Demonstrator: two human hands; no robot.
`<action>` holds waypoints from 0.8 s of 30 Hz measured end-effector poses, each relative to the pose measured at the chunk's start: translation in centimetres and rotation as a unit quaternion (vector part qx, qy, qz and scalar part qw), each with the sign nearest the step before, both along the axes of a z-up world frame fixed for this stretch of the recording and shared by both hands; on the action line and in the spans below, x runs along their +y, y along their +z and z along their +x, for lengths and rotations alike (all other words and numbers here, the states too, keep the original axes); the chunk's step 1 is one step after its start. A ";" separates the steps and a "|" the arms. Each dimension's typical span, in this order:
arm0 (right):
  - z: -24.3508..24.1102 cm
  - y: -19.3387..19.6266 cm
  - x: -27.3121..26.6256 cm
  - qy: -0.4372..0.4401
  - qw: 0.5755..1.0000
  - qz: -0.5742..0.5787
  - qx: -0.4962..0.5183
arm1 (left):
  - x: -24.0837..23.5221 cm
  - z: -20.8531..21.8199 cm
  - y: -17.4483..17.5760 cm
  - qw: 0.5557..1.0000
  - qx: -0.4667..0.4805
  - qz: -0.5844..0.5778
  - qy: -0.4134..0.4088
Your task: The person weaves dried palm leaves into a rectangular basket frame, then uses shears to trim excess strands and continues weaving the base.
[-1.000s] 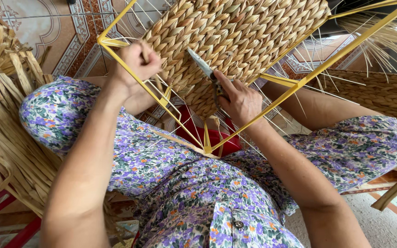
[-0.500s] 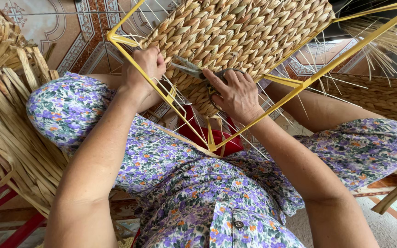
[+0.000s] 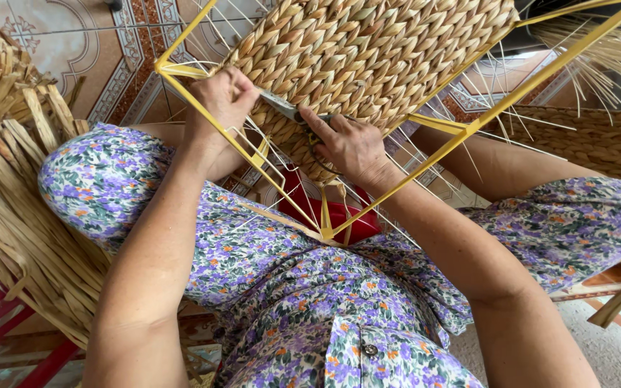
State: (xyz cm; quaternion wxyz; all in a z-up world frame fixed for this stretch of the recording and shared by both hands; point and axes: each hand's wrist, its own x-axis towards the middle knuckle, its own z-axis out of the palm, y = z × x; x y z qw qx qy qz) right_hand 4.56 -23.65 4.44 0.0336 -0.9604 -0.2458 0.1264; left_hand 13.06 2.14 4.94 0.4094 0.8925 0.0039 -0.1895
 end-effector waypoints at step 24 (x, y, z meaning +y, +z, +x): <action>-3.2 3.8 -2.3 -0.280 0.949 0.084 0.121 | 1.3 -4.9 6.2 0.987 -0.143 0.042 -0.066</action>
